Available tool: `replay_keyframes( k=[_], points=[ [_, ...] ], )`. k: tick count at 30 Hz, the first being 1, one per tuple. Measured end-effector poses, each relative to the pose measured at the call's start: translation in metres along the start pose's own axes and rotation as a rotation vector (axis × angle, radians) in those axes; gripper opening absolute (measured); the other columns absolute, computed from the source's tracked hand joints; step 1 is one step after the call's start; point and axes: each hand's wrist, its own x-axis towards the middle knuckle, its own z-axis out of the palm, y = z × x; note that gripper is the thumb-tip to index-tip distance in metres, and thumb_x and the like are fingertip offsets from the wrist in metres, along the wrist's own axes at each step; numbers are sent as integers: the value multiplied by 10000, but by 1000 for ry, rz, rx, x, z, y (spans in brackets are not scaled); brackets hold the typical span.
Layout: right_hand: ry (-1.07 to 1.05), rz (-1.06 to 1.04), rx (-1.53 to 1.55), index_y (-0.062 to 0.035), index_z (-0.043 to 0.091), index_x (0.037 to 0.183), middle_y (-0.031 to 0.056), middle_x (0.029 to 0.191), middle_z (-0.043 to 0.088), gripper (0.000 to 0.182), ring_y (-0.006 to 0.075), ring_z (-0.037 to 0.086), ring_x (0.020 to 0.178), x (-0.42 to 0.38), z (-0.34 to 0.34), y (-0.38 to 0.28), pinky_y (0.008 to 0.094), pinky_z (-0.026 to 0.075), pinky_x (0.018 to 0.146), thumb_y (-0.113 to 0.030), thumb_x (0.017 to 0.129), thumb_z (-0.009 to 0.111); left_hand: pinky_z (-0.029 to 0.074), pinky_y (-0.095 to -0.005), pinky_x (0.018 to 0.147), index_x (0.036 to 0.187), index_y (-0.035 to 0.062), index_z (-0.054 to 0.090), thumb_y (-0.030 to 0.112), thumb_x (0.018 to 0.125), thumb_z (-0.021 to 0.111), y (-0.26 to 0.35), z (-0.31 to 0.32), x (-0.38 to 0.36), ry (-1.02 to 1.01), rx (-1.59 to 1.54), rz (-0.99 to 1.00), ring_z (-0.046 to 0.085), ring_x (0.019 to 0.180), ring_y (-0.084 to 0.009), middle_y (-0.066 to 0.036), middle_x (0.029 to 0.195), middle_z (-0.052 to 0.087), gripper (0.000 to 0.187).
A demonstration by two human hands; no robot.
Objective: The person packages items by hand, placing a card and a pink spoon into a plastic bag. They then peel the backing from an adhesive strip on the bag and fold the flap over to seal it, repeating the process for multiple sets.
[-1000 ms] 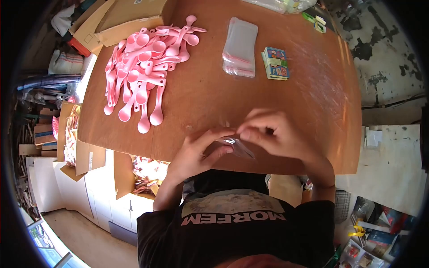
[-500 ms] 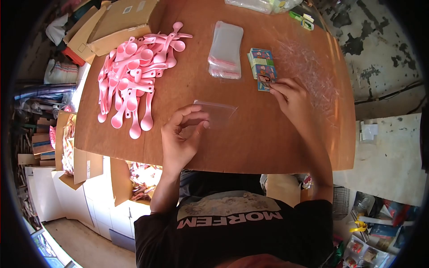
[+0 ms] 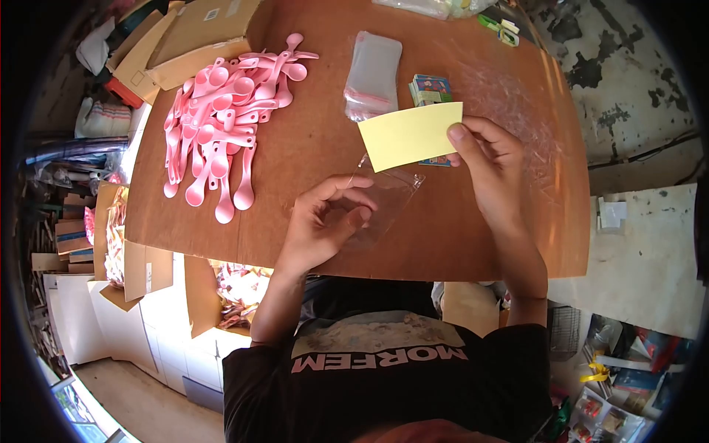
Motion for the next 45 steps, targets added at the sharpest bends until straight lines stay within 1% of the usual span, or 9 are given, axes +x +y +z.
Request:
replay_keyframes(
  k=[8, 13, 21, 23, 30, 32, 34, 38, 45],
  points=[
    [-140, 165, -112, 32, 658, 929, -26, 731, 603, 150, 11, 505, 642, -8, 2, 3, 170, 376, 547, -112, 887, 646, 495, -231, 704, 1189, 14, 549, -67, 825, 615, 0, -8, -1, 16, 42, 73, 622, 797, -100, -66, 907, 668, 379],
    [-33, 88, -88, 29, 661, 934, -7, 737, 615, 167, 33, 521, 637, -10, 2, 6, 181, 405, 561, -130, 888, 649, 506, -240, 741, 1205, 17, 540, -105, 814, 583, 4, -4, 1, -35, 2, -25, 627, 835, -103, -73, 915, 673, 412],
    [61, 158, -85, 31, 663, 960, 19, 750, 640, 185, 54, 544, 623, -8, 7, 2, 194, 445, 579, -139, 889, 643, 524, -239, 722, 1287, 29, 463, -144, 814, 508, 5, -2, 1, 1, -10, -34, 631, 897, -121, -118, 1020, 656, 505],
    [58, 193, -92, 31, 663, 959, 17, 745, 638, 185, 52, 541, 620, -10, 11, 3, 192, 442, 577, -139, 890, 643, 500, -247, 778, 1284, 0, 453, -123, 828, 561, 7, -3, 0, 15, -57, -74, 631, 938, -147, -124, 1018, 658, 485],
    [-78, 178, -108, 40, 653, 971, 17, 754, 633, 186, 38, 539, 634, -16, 11, 13, 183, 431, 563, -129, 894, 637, 526, -256, 727, 1261, -10, 476, -65, 841, 604, 3, -3, -1, 57, -78, -66, 632, 911, -119, -118, 1012, 668, 443],
    [-80, 168, -92, 43, 652, 971, 18, 757, 632, 185, 38, 544, 638, -16, 13, 13, 180, 434, 564, -124, 892, 639, 508, -276, 805, 1218, -4, 521, -13, 838, 653, -6, -4, -1, 129, -11, -24, 633, 919, -110, -108, 978, 687, 402],
    [41, 65, -53, 47, 652, 963, 12, 748, 621, 178, 39, 548, 644, -15, 14, 10, 178, 429, 558, -114, 886, 646, 499, -265, 818, 1203, -14, 531, -3, 839, 659, -4, -5, 0, 128, 49, -22, 636, 934, -119, -106, 980, 686, 386],
    [49, 23, -65, 50, 652, 958, 12, 743, 617, 175, 37, 541, 636, -12, 15, 7, 178, 416, 546, -108, 881, 651, 486, -256, 842, 1163, -30, 561, 20, 837, 673, -2, -8, 0, 109, 209, -28, 640, 965, -135, -98, 990, 684, 349],
    [-81, 84, -185, 42, 656, 955, 2, 724, 607, 168, 29, 519, 621, -16, 9, 5, 176, 405, 544, -111, 887, 643, 495, -257, 841, 1142, -45, 575, -26, 840, 643, 0, -7, -1, 124, 96, 14, 644, 927, -136, -96, 988, 678, 310]
  ],
)
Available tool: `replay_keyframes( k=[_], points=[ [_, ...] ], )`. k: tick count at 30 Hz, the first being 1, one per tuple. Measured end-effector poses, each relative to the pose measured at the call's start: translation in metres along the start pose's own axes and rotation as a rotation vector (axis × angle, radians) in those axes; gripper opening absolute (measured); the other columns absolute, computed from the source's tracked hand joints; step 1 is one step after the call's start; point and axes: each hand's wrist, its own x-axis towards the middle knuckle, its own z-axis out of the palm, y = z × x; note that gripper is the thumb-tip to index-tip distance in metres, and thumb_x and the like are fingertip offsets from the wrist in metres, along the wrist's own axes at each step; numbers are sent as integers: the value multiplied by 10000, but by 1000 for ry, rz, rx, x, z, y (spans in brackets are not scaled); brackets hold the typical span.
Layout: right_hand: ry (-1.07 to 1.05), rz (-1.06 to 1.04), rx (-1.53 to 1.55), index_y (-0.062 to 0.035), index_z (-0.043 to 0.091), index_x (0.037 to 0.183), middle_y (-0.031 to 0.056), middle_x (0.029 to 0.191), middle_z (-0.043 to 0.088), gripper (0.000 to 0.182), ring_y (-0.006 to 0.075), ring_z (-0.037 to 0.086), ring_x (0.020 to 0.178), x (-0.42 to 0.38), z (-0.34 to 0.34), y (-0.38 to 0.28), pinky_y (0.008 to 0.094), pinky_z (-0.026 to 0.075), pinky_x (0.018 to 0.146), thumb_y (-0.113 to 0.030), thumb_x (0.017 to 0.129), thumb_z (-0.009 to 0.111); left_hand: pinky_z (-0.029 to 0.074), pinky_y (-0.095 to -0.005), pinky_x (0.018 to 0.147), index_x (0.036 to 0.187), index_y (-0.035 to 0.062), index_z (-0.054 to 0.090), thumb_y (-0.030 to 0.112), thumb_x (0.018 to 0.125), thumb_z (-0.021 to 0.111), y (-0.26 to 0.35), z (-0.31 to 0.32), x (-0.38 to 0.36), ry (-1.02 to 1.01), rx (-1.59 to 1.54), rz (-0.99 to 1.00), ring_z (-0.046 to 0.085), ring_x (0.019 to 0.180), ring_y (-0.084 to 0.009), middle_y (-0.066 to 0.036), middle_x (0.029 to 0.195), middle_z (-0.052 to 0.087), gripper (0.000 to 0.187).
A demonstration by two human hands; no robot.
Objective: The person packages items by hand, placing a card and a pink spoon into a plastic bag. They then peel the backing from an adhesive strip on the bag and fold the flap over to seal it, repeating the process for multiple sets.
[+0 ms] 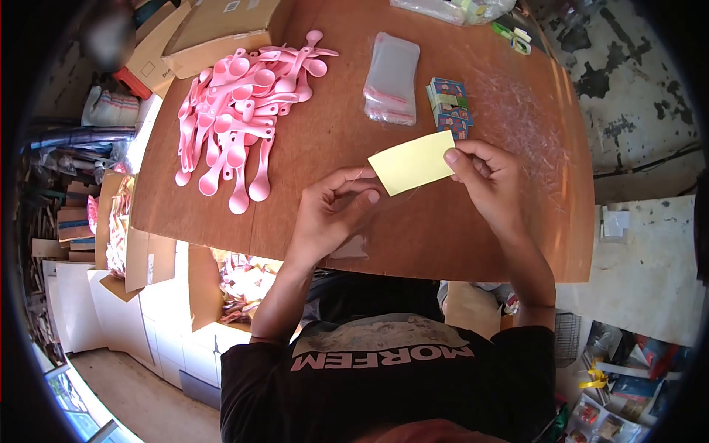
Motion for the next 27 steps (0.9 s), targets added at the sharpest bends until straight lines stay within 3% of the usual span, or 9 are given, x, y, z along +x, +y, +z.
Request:
replay_keyframes(
  k=[2, 8, 17, 19, 23, 27],
  points=[
    [-56, -4, -52, 41, 656, 954, -3, 720, 601, 165, 26, 512, 625, -2, -1, 1, 174, 402, 547, -110, 889, 640, 497, -260, 839, 1124, -43, 581, -38, 842, 631, 2, 0, 0, 1, -13, 0, 643, 899, -136, -96, 972, 674, 287],
    [79, -115, 59, 47, 656, 945, -9, 736, 605, 157, 11, 498, 634, -4, 5, 2, 175, 373, 535, -100, 893, 636, 511, -269, 814, 1101, -41, 580, -17, 859, 625, 0, 3, 1, -46, -70, -35, 633, 883, -132, -100, 959, 671, 247],
    [-159, -101, -124, 22, 670, 882, -9, 736, 612, 123, 19, 499, 614, -9, -1, 8, 199, 385, 521, -100, 876, 651, 501, -258, 803, 1130, -51, 567, -8, 875, 612, -1, 7, 4, -136, -74, -89, 615, 929, -113, -102, 1002, 669, 263],
    [-284, -154, -246, 3, 675, 885, 42, 729, 648, 88, 63, 557, 635, -9, 1, 2, 204, 424, 574, -71, 838, 679, 500, -252, 788, 1125, -52, 574, 3, 876, 614, 0, 9, 5, -162, -13, -101, 615, 911, -107, -101, 992, 673, 258],
    [-48, -205, -193, -36, 679, 890, 42, 781, 666, 107, 64, 574, 648, -14, 11, -5, 198, 432, 558, -90, 807, 719, 498, -245, 772, 1122, -48, 582, 11, 875, 619, -1, 15, 5, -173, -54, -92, 610, 897, -92, -95, 983, 678, 257],
    [-140, -279, -259, -41, 683, 884, 49, 821, 662, 99, 125, 605, 721, -11, 8, -15, 239, 459, 612, -59, 791, 713, 494, -239, 768, 1120, -48, 581, 14, 877, 620, 14, 18, 6, -168, -110, -110, 608, 898, -87, -93, 980, 677, 254]
  ],
)
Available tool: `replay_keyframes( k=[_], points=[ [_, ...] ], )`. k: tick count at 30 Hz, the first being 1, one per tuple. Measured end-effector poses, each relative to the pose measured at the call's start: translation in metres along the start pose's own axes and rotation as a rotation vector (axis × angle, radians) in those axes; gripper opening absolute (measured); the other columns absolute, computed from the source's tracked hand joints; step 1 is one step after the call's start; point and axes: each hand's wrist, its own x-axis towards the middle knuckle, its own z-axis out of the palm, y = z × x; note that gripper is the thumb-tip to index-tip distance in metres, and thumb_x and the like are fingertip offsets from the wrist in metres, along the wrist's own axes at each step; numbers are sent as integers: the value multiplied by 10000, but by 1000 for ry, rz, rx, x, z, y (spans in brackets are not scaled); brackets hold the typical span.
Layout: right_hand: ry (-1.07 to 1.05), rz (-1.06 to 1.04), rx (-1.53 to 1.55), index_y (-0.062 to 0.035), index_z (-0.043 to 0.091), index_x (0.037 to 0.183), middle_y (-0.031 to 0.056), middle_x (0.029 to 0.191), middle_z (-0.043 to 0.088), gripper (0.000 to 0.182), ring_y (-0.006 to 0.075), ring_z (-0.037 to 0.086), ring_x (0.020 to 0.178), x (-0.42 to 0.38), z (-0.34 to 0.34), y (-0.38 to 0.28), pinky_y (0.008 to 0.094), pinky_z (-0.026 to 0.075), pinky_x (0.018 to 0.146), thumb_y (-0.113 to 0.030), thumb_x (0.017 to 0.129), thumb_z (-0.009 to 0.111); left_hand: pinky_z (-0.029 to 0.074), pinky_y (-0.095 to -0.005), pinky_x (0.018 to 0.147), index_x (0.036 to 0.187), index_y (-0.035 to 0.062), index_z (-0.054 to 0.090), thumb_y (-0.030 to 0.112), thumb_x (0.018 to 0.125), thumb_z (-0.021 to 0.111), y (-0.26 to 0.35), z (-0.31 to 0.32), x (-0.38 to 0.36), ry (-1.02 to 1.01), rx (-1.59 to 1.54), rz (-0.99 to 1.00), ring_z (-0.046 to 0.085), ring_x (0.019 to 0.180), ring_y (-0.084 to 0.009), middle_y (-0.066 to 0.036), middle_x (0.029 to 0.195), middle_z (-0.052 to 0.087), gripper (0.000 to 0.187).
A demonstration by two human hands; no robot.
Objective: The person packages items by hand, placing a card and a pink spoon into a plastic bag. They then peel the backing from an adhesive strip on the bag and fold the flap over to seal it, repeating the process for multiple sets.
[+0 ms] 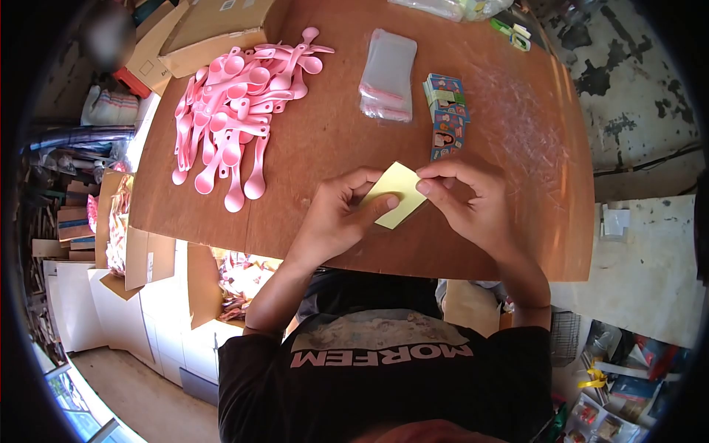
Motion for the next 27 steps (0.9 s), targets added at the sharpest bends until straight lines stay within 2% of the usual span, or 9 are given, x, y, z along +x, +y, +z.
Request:
replay_keyframes(
  k=[2, 3, 5, 8, 15, 18, 20, 23, 27],
  points=[
    [-27, -172, -55, -56, 694, 903, 75, 942, 647, 125, 202, 602, 856, 4, 1, -1, 299, 469, 715, -54, 779, 707, 492, -233, 764, 1124, -37, 582, 22, 879, 621, 5, 2, 1, 29, 34, 47, 608, 897, -81, -83, 974, 680, 255],
    [-28, -172, -55, -56, 694, 903, 75, 942, 647, 125, 202, 602, 856, 6, 1, -3, 299, 469, 715, -54, 779, 707, 492, -233, 764, 1124, -37, 582, 22, 879, 621, 4, 3, 2, 30, 34, 47, 608, 897, -81, -83, 974, 680, 255],
    [-88, -163, -105, -75, 704, 922, 103, 1085, 599, 144, 253, 553, 999, 9, 0, -9, 344, 443, 825, -95, 780, 708, 495, -229, 746, 1113, -25, 591, 31, 873, 632, 2, 4, 6, 86, 83, 230, 612, 886, -76, -70, 952, 686, 249],
    [-191, -127, -42, -66, 699, 959, 126, 1175, 561, 177, 242, 538, 1084, 10, -1, -6, 346, 422, 880, -82, 782, 702, 498, -230, 728, 1093, -13, 611, 38, 860, 650, 8, 3, 5, 131, 132, 219, 613, 866, -65, -73, 935, 693, 242],
    [-285, -147, -31, -37, 664, 1033, 134, 1177, 562, 253, 266, 543, 1085, 17, -5, -5, 381, 426, 901, -83, 786, 693, 517, -251, 730, 1072, -12, 631, 29, 832, 667, 12, 0, 6, 165, 276, 268, 667, 850, -123, -111, 969, 695, 247],
    [-445, -96, 99, -3, 647, 1028, 152, 1140, 583, 255, 276, 566, 1053, 25, -7, -2, 370, 441, 891, -81, 789, 687, 531, -271, 741, 1073, -12, 631, 33, 821, 675, 13, 1, 8, 118, 269, 317, 681, 864, -161, -124, 990, 689, 259],
    [-541, -98, 114, 9, 647, 957, 163, 939, 633, 210, 278, 638, 848, 28, -6, -2, 334, 501, 770, -96, 780, 688, 539, -285, 746, 1057, -13, 639, 43, 813, 682, 15, 2, 8, 124, 359, 371, 683, 868, -170, -132, 999, 685, 255],
    [-648, 53, 132, 28, 633, 921, 158, 795, 634, 185, 263, 647, 715, 26, -4, -3, 315, 500, 660, -78, 777, 683, 541, -291, 735, 1033, -8, 649, 51, 807, 686, 13, 6, 11, 140, 404, 409, 689, 859, -204, -138, 993, 681, 237],
    [-659, 105, 50, 36, 625, 907, 160, 749, 633, 172, 257, 642, 649, 29, 0, -5, 328, 484, 593, -70, 781, 673, 538, -298, 719, 1027, -5, 649, 60, 801, 688, 6, 9, 14, 138, 439, 478, 690, 828, -243, -147, 993, 677, 239]
  ],
)
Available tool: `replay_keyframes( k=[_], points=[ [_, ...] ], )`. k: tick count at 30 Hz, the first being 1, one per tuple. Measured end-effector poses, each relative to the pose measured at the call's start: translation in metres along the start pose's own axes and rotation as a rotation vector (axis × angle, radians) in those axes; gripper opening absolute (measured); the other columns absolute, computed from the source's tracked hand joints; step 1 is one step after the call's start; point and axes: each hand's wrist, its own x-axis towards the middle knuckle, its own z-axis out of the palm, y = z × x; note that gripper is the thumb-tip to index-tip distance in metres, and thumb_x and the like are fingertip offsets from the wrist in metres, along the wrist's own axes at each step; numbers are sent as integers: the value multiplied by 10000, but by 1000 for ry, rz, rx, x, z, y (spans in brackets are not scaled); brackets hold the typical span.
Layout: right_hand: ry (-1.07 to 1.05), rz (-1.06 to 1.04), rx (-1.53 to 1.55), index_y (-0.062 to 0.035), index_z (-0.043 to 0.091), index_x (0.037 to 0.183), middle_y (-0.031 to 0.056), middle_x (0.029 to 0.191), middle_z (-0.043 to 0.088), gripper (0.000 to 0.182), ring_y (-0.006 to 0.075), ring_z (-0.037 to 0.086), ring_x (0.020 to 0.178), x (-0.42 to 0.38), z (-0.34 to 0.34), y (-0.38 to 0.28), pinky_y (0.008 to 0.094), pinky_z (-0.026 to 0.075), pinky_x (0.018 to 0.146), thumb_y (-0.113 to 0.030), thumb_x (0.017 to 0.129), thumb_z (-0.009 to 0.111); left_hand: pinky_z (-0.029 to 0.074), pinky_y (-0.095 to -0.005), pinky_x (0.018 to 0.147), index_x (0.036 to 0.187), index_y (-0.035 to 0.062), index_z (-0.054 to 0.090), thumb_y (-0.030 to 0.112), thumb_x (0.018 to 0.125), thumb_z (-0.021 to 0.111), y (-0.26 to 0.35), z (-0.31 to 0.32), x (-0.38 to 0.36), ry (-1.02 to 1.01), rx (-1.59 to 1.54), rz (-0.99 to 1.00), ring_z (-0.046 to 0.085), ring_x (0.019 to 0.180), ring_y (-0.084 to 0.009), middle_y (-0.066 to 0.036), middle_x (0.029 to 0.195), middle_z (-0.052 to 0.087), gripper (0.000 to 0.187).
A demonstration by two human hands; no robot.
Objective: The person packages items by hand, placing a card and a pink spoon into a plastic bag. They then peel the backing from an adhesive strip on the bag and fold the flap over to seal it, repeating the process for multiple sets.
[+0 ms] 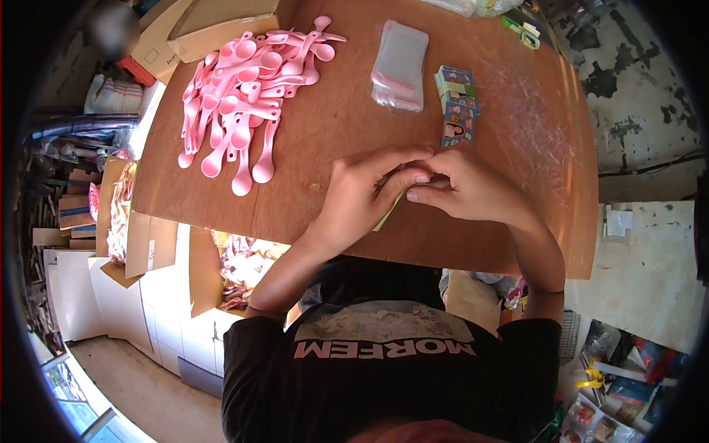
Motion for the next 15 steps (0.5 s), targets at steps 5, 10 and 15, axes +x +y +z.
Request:
replay_keyframes(
  k=[5, 10, 15],
  points=[
    [128, 14, -66, 13, 637, 905, 146, 810, 644, 148, 278, 637, 710, 1, 16, 1, 341, 497, 619, -4, 759, 656, 525, -335, 664, 950, 8, 660, 81, 797, 700, 20, -6, 12, 91, 390, 326, 670, 771, -250, -127, 905, 671, 174],
    [716, -310, -493, -37, 670, 917, 98, 956, 661, 206, 273, 653, 795, -5, 13, -8, 326, 535, 686, 54, 738, 625, 481, -306, 719, 929, -4, 629, 222, 824, 716, 11, -16, -32, 158, -265, 117, 610, 802, -183, -119, 883, 619, 263],
    [678, -634, -782, -61, 681, 920, 48, 1036, 654, 197, 231, 643, 901, -1, 29, -5, 337, 546, 725, -36, 727, 653, 460, -422, 917, 1313, 14, 385, 657, 840, 486, 0, -3, -24, 90, -1283, -410, 560, 1070, -265, -149, 1204, 524, 804]
  ],
)
